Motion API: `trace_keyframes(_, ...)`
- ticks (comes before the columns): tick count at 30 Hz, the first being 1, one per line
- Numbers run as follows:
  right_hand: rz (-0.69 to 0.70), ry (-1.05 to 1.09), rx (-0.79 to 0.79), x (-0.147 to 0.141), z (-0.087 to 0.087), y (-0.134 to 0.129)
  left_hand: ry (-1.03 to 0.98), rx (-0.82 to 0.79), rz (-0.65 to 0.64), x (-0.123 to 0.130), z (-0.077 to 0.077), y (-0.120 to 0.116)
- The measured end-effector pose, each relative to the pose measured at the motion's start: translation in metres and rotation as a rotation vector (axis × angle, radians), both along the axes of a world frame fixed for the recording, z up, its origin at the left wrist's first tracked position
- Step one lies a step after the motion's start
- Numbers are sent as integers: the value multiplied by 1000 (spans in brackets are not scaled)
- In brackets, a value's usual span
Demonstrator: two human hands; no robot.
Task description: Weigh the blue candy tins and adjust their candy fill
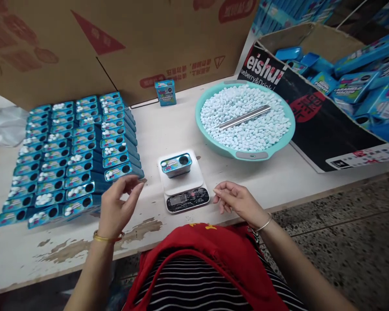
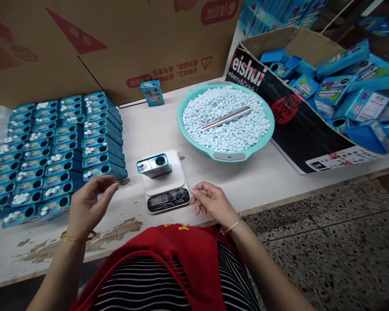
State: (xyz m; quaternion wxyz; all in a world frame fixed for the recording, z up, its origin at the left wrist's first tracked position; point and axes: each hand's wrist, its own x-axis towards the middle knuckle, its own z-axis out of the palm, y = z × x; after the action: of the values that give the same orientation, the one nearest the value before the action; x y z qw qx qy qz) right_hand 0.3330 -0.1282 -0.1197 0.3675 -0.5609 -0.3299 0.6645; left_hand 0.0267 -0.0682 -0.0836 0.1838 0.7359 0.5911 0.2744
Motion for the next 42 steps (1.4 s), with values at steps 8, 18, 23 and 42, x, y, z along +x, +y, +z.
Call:
trace_keyframes(8,50,-271,326,-17,37,32,-65,-38,-5,-4,-24,-18)
trace_keyframes(18,144,-611,616,-45,64,76,-116,107,-101,18,-16,-2)
trace_keyframes(23,245,-767,638,-56,69,100,-129,141,-138,25,-14,1)
trace_keyframes(42,70,-1424,395,88,33,117,275,356,-408,82,-3,26)
